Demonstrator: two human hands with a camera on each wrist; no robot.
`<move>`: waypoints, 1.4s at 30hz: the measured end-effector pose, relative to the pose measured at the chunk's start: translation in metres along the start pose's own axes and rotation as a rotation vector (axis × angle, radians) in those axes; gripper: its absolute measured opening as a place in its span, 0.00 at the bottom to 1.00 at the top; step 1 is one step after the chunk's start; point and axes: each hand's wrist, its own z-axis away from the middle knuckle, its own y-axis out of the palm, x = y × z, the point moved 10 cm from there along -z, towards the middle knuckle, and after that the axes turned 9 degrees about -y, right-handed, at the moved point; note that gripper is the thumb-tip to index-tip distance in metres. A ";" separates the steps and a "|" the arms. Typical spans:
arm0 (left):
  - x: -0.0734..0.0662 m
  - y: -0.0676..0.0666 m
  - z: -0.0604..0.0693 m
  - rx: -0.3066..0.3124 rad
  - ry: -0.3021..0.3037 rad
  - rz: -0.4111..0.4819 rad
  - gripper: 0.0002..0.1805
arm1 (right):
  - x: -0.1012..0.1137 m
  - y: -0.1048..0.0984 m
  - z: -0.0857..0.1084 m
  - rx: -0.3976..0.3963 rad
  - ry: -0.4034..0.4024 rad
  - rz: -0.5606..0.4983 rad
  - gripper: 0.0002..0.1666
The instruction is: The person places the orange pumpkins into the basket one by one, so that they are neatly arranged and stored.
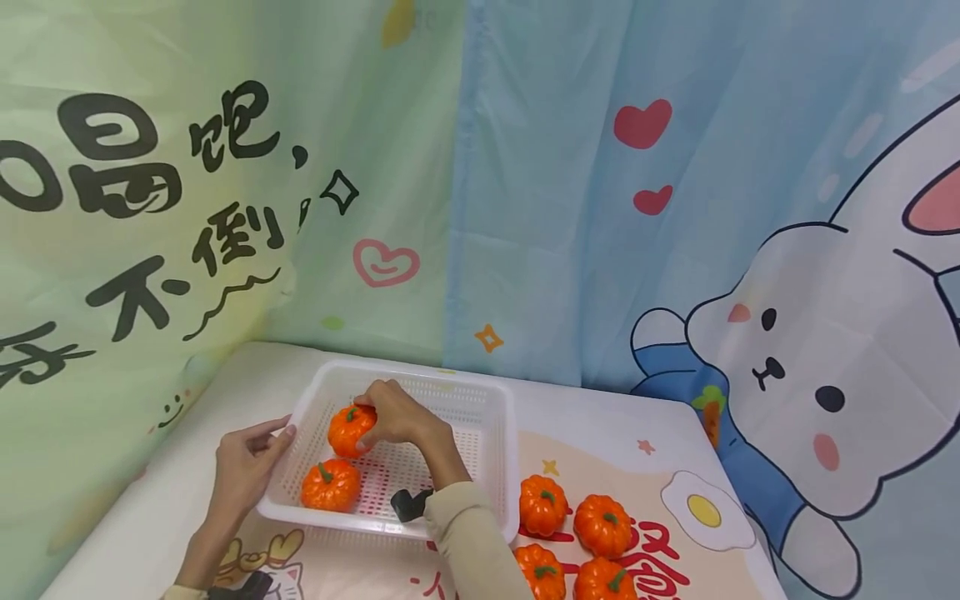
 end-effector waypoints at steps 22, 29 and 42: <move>0.001 0.002 0.001 0.011 -0.007 -0.005 0.20 | -0.027 0.023 -0.006 0.022 0.039 -0.020 0.38; 0.000 -0.001 0.001 0.001 -0.005 -0.001 0.20 | -0.029 0.026 -0.011 0.020 0.053 -0.044 0.41; 0.000 0.001 0.001 0.012 -0.018 0.006 0.20 | -0.031 0.024 -0.008 0.024 0.082 -0.004 0.45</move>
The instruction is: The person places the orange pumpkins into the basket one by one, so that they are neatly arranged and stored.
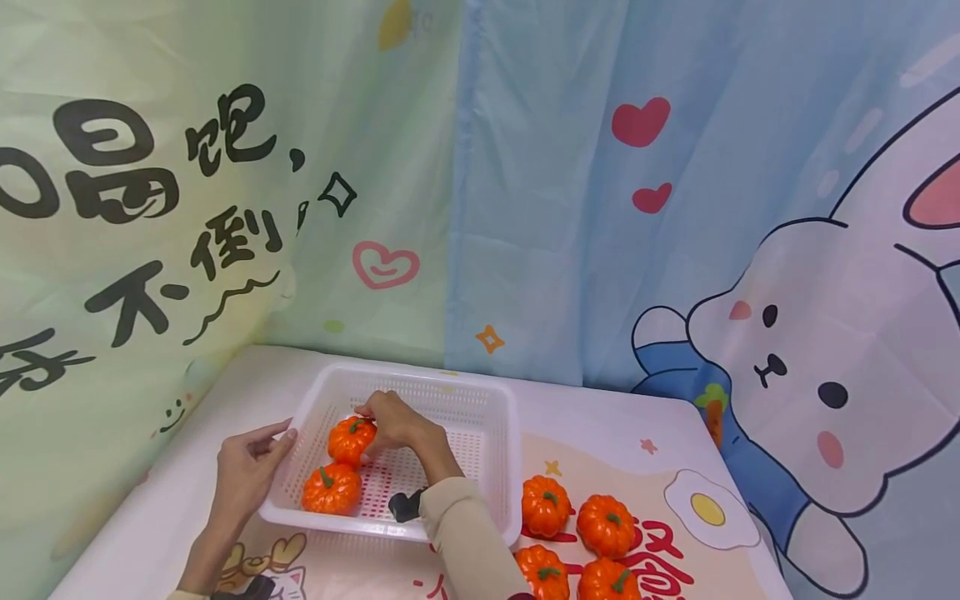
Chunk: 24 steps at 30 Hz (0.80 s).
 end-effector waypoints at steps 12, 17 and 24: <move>-0.001 0.000 0.000 -0.005 0.013 -0.009 0.20 | 0.007 -0.017 0.015 -0.012 0.043 0.047 0.50; 0.000 0.001 0.001 -0.002 0.006 -0.014 0.20 | 0.009 -0.026 0.024 -0.023 0.051 0.072 0.50; 0.001 0.000 0.002 -0.009 -0.006 -0.021 0.20 | 0.019 -0.043 0.041 -0.046 0.034 0.065 0.50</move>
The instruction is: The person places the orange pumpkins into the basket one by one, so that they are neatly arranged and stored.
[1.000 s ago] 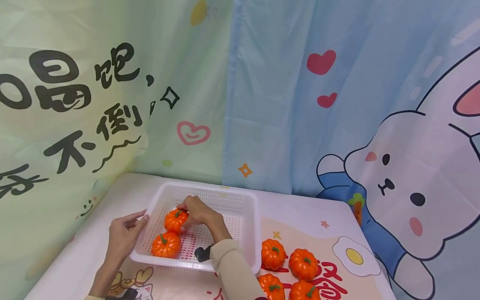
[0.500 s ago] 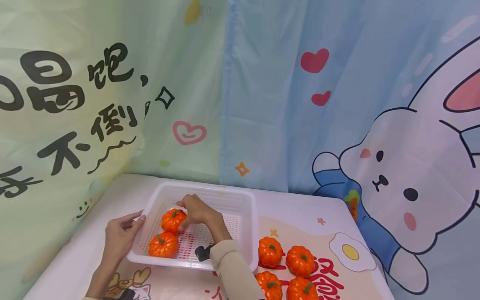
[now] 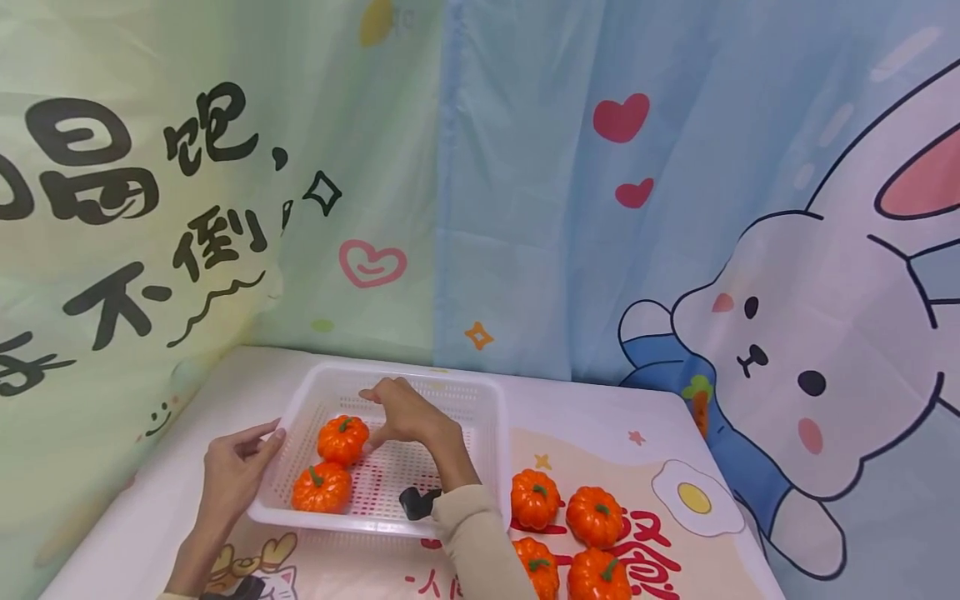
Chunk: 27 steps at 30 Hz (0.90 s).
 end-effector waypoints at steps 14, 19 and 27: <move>-0.002 -0.002 0.002 -0.012 0.010 -0.022 0.19 | 0.006 -0.029 0.039 -0.095 -0.065 -0.072 0.47; 0.000 -0.001 0.001 -0.017 -0.003 -0.036 0.19 | 0.001 -0.039 0.055 -0.136 -0.031 -0.107 0.46; -0.002 -0.002 0.001 -0.025 0.008 -0.050 0.19 | -0.002 -0.055 0.080 -0.186 -0.017 -0.087 0.46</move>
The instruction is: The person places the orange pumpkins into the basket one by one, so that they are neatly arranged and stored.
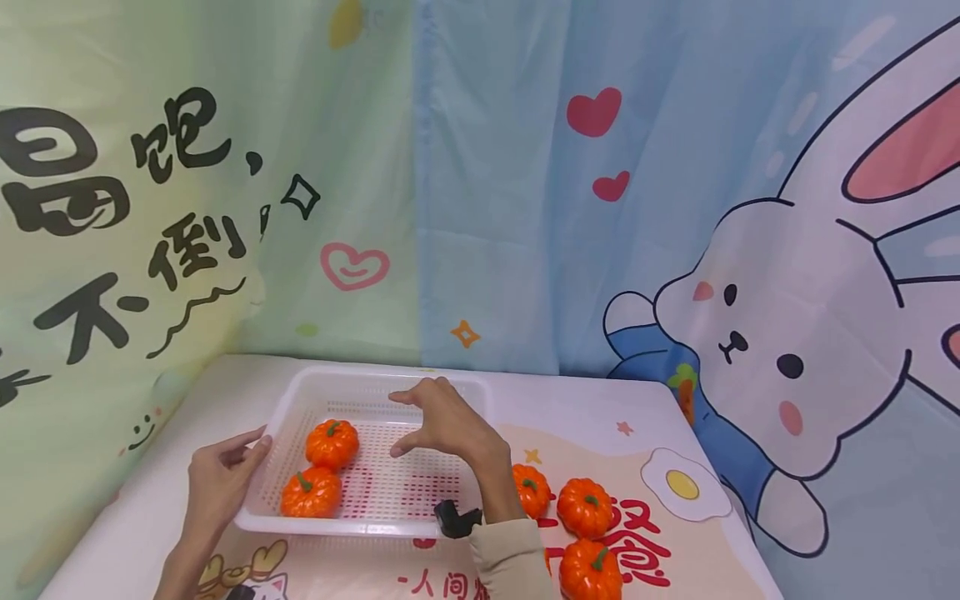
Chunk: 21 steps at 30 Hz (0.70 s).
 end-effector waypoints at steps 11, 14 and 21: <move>0.000 -0.001 -0.001 -0.003 -0.009 0.006 0.18 | -0.009 -0.010 0.025 -0.033 0.038 -0.009 0.46; 0.001 -0.001 -0.003 -0.004 -0.012 0.008 0.18 | -0.012 -0.013 0.032 -0.059 0.045 -0.037 0.44; 0.000 -0.001 -0.004 -0.001 -0.011 0.007 0.18 | -0.021 -0.023 0.050 -0.115 0.075 -0.059 0.44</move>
